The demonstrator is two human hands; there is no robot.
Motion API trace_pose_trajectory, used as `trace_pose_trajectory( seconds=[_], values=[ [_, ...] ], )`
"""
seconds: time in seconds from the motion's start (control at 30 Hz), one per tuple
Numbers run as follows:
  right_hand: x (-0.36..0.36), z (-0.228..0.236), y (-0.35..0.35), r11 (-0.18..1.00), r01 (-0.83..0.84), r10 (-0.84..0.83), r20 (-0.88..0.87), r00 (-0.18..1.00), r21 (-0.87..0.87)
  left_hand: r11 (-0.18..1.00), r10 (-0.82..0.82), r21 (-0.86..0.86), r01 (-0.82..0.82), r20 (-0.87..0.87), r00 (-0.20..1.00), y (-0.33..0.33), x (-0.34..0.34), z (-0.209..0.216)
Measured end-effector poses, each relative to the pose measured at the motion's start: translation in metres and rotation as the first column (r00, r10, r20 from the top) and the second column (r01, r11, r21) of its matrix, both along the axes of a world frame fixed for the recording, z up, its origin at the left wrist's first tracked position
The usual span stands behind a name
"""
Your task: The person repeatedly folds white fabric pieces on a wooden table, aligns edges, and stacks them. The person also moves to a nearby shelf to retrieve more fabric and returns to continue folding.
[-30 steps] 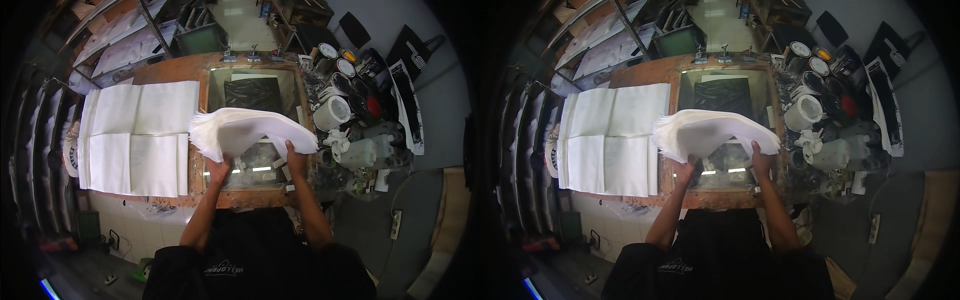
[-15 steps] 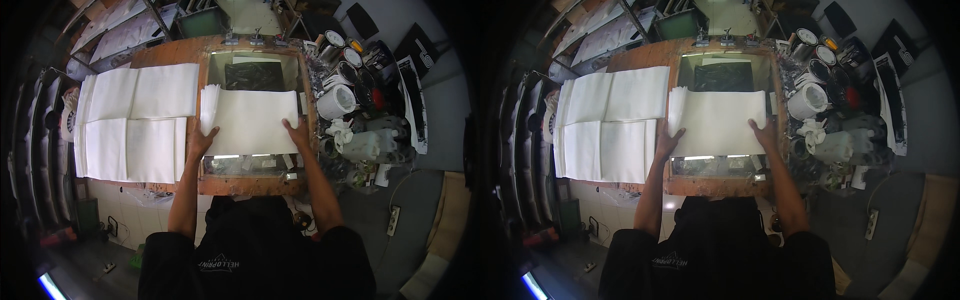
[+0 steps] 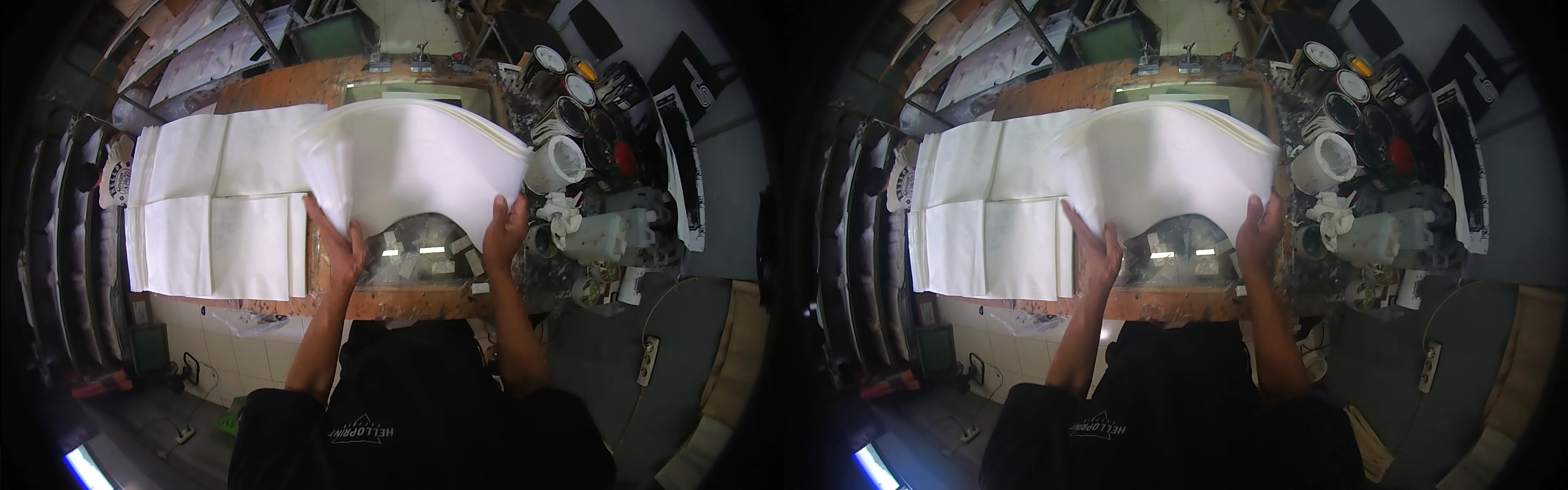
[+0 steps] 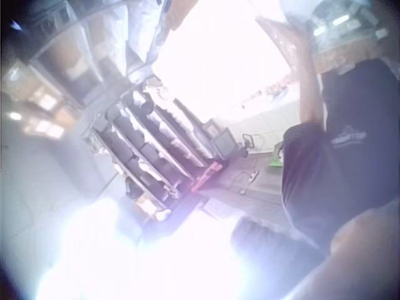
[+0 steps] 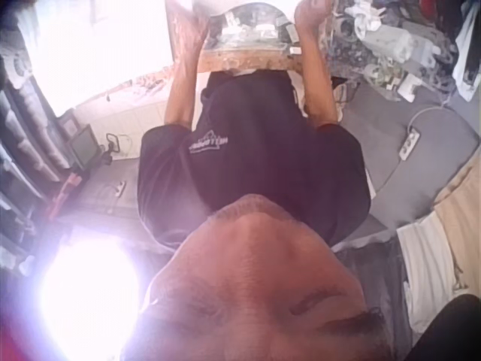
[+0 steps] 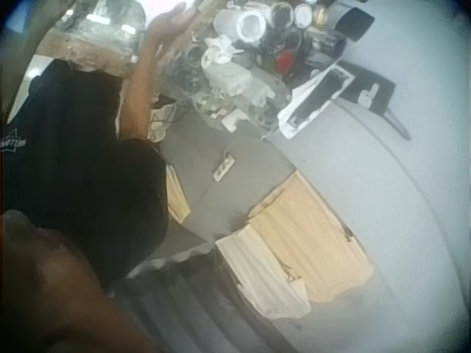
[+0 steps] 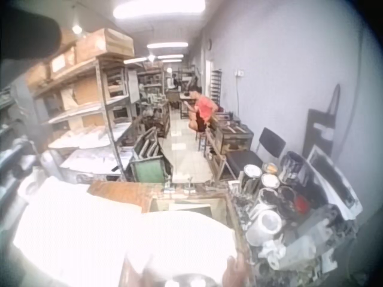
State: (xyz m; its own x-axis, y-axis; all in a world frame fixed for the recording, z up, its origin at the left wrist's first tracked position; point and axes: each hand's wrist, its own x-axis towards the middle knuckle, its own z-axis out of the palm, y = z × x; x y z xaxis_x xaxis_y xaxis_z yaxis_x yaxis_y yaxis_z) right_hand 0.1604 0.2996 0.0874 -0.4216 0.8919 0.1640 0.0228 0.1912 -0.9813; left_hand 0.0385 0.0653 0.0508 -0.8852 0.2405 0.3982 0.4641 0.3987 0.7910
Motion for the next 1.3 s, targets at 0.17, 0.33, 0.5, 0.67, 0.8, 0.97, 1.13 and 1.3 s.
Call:
trace_pose_trajectory(
  seconds=[0.17, 0.33, 0.5, 0.67, 0.8, 0.97, 1.13, 1.3],
  values=[
    [0.008, -0.051, 0.008, 0.994, -0.074, 0.071, -0.037, 0.997, -0.083, 0.996, -0.090, 0.042, 0.079, 0.393, 0.915, 0.002, 0.004, -0.029],
    [-0.006, -0.029, 0.014, 0.998, 0.053, -0.049, 0.138, 0.989, -0.025, 0.973, 0.089, 0.174, -0.151, 0.319, 0.943, 0.021, -0.019, -0.044],
    [0.019, -0.021, 0.004, 0.999, -0.039, 0.026, 0.304, 0.952, 0.036, 0.977, 0.084, 0.187, -0.102, 0.106, 0.991, 0.008, -0.003, -0.065],
    [0.006, -0.042, 0.017, 0.992, -0.041, -0.014, 0.418, 0.908, 0.122, 0.995, -0.025, -0.092, 0.025, 0.007, 1.000, -0.008, -0.009, -0.099],
    [0.002, -0.009, 0.048, 0.865, -0.402, 0.223, 0.488, 0.844, 0.300, 0.995, 0.092, -0.037, -0.087, 0.152, 0.984, 0.002, -0.037, -0.001],
    [0.007, -0.056, 0.056, 0.867, -0.332, 0.486, 0.483, 0.728, -0.371, 0.924, 0.126, -0.376, 0.073, 0.480, 0.868, -0.023, -0.081, -0.025],
    [0.019, -0.126, 0.057, 0.827, -0.301, 0.504, 0.388, 0.771, -0.475, 0.821, 0.282, -0.568, 0.059, 0.493, 0.823, -0.007, -0.073, -0.016],
    [0.019, -0.131, 0.059, 0.848, -0.268, 0.478, 0.443, 0.759, -0.456, 0.753, 0.180, -0.623, -0.213, -0.118, 0.977, 0.046, -0.019, -0.017]
  ],
)
